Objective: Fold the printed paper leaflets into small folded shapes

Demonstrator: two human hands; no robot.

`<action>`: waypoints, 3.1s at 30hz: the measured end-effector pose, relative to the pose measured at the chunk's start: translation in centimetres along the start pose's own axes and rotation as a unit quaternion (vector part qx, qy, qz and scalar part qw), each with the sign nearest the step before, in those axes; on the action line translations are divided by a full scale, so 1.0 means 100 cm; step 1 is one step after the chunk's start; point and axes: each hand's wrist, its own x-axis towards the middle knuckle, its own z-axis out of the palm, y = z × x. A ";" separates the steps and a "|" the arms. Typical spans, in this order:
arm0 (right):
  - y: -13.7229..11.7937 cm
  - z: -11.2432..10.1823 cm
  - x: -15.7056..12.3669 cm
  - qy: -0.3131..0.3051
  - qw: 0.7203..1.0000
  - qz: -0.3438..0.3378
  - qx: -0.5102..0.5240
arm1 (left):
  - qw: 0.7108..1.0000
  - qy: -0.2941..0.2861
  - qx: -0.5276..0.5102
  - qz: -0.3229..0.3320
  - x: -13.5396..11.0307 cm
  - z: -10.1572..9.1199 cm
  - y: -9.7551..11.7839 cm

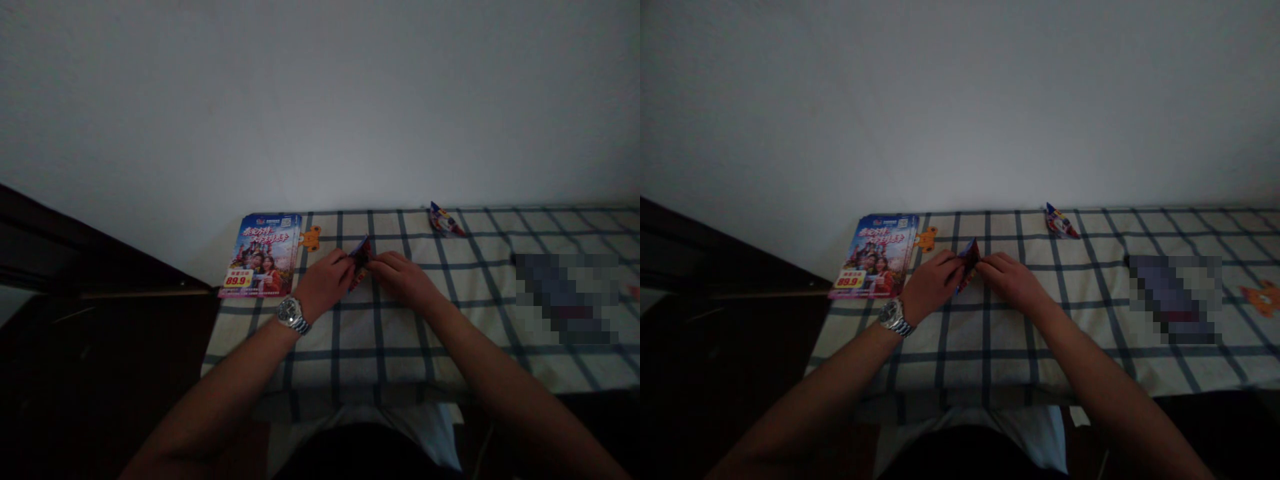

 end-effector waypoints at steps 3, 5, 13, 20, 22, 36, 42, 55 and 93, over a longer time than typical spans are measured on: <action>-0.003 -0.002 0.002 -0.010 1.000 -0.002 -0.003 | 1.000 -0.002 -0.003 0.004 0.000 0.001 0.000; -0.005 -0.003 0.003 -0.018 1.000 -0.009 -0.004 | 1.000 -0.003 -0.009 0.005 -0.001 0.002 0.000; -0.004 -0.001 0.003 -0.009 1.000 -0.010 -0.009 | 1.000 0.012 -0.023 -0.003 -0.001 0.003 0.000; 0.000 0.000 0.001 0.002 1.000 0.004 0.002 | 1.000 0.014 -0.021 -0.004 -0.001 0.000 0.000; 0.001 0.000 0.000 0.011 1.000 0.003 0.002 | 1.000 0.017 -0.024 0.000 -0.002 0.000 -0.001; 0.006 -0.001 -0.003 0.001 1.000 0.009 -0.012 | 0.999 0.013 -0.036 -0.003 -0.002 0.000 -0.006; 0.001 -0.004 -0.001 0.014 1.000 0.009 0.024 | 0.999 0.012 -0.030 0.002 -0.003 -0.001 -0.007; 0.001 0.002 -0.002 0.038 0.994 0.074 0.071 | 0.999 0.000 -0.045 -0.023 -0.003 -0.003 0.000; 0.011 -0.001 -0.005 0.023 0.966 0.167 0.197 | 0.992 -0.025 -0.126 -0.005 0.001 -0.005 -0.018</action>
